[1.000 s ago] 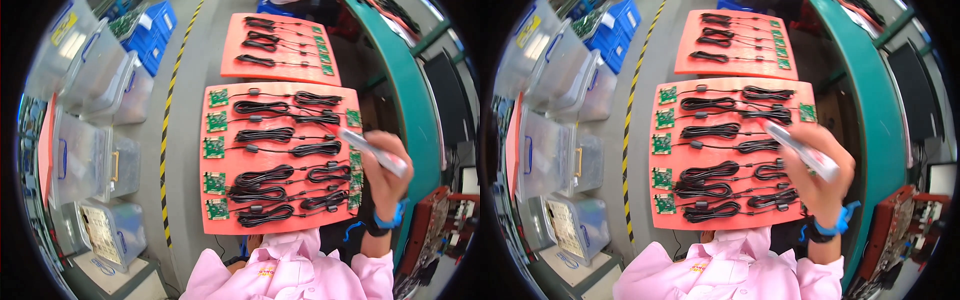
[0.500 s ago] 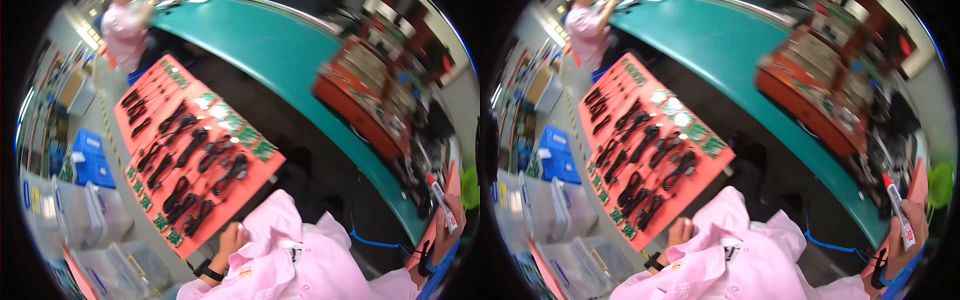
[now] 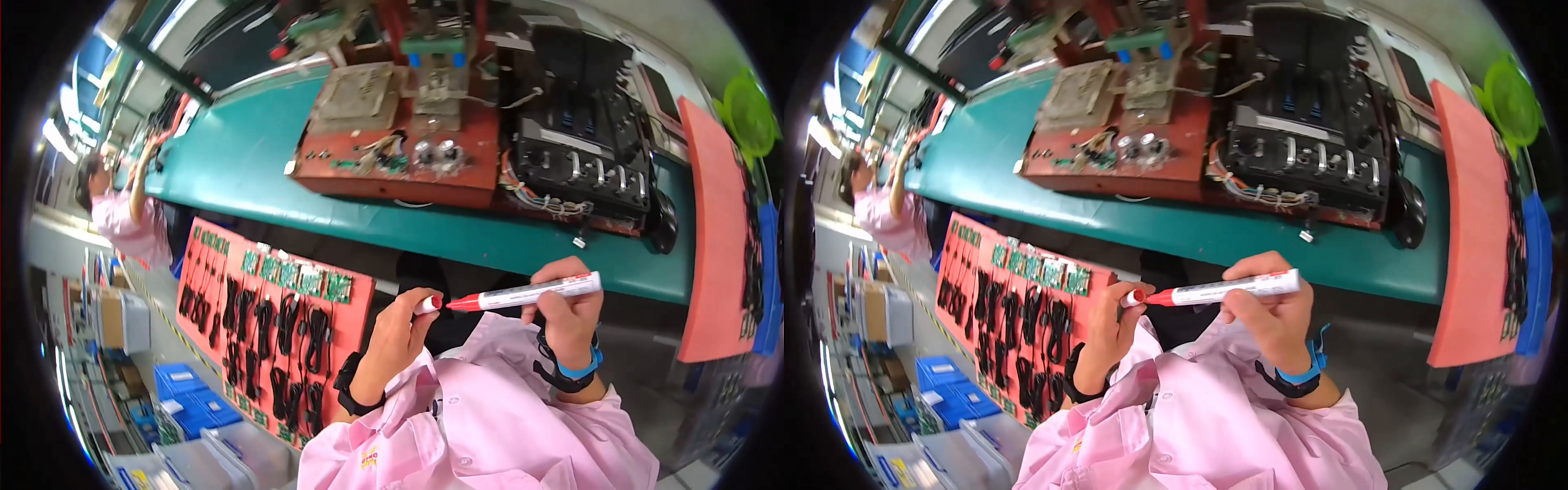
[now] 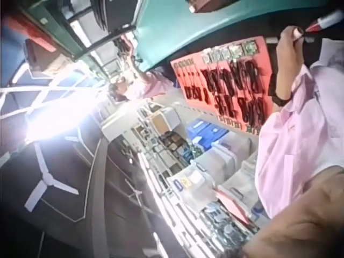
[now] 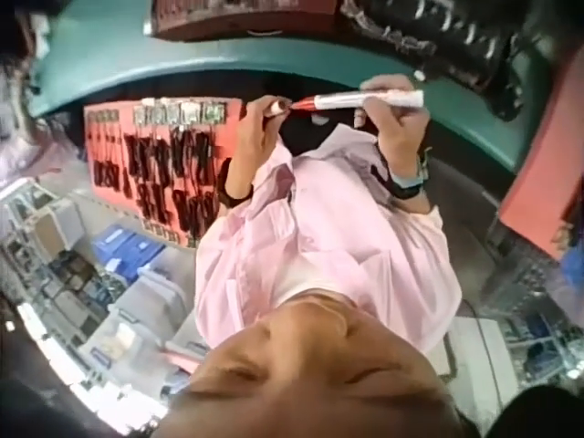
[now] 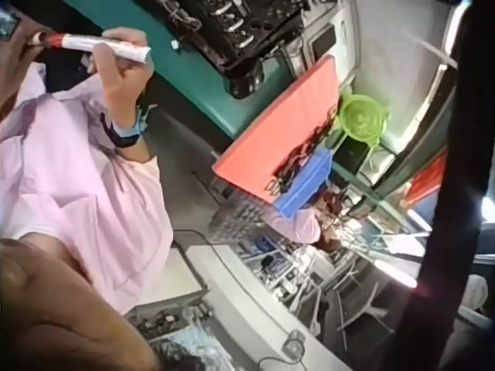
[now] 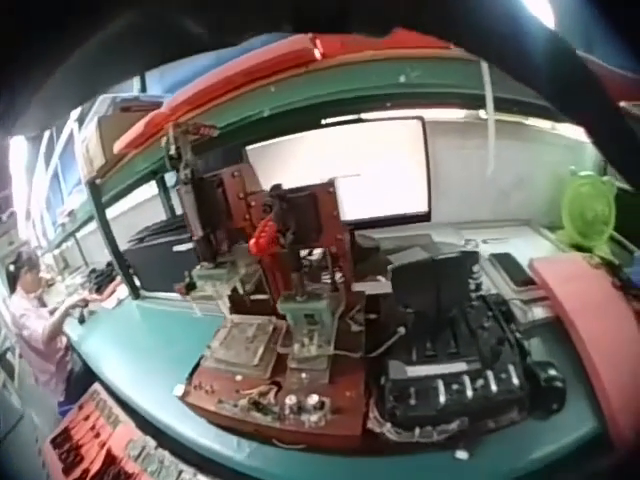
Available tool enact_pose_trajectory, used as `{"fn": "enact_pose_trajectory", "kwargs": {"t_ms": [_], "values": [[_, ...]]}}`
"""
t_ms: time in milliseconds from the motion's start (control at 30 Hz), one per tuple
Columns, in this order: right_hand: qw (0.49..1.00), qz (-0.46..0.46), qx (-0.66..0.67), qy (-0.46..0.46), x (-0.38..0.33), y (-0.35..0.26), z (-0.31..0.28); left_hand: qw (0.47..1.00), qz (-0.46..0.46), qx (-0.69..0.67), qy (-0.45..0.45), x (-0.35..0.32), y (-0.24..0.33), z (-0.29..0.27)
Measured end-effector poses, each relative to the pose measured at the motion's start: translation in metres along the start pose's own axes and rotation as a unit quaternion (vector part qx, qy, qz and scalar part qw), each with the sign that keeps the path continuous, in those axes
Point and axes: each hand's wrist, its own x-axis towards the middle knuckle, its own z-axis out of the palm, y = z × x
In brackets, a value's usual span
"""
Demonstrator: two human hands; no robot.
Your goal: The person operates a testing machine and a controller, then disconnects a circuit board and places it on a foam pad. They mark the board with a pen, cover the pad with another foam layer, and move the stack to the side.
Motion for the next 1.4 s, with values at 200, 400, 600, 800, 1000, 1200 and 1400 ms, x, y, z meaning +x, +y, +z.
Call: {"fn": "enact_pose_trajectory", "kwargs": {"t_ms": [200,400,600,800,1000,1200,1400], "values": [[0.998,0.039,-0.023,-0.052,0.004,-0.003,-0.013,0.997,0.023,0.052,-0.058,0.022,0.007,0.009],[0.988,-0.052,-0.137,-0.043,-0.006,0.000,-0.016,0.993,0.056,0.003,-0.104,0.027,0.003,0.018],[0.969,-0.138,-0.189,-0.080,-0.020,-0.004,-0.022,0.963,-0.027,-0.128,-0.236,0.032,0.020,0.006],[0.963,-0.169,-0.167,-0.124,-0.021,-0.047,-0.045,0.891,-0.087,-0.306,-0.325,0.053,0.040,0.020],[0.906,-0.249,-0.340,0.034,0.001,-0.102,-0.102,0.993,0.049,0.005,-0.102,0.085,0.015,0.022],[0.822,-0.189,-0.529,0.090,0.085,-0.068,-0.160,0.998,0.061,0.017,0.017,0.106,-0.022,0.014],[0.819,-0.126,-0.549,0.106,0.131,-0.051,-0.184,0.994,0.083,0.074,0.011,0.112,-0.045,0.024]]}}
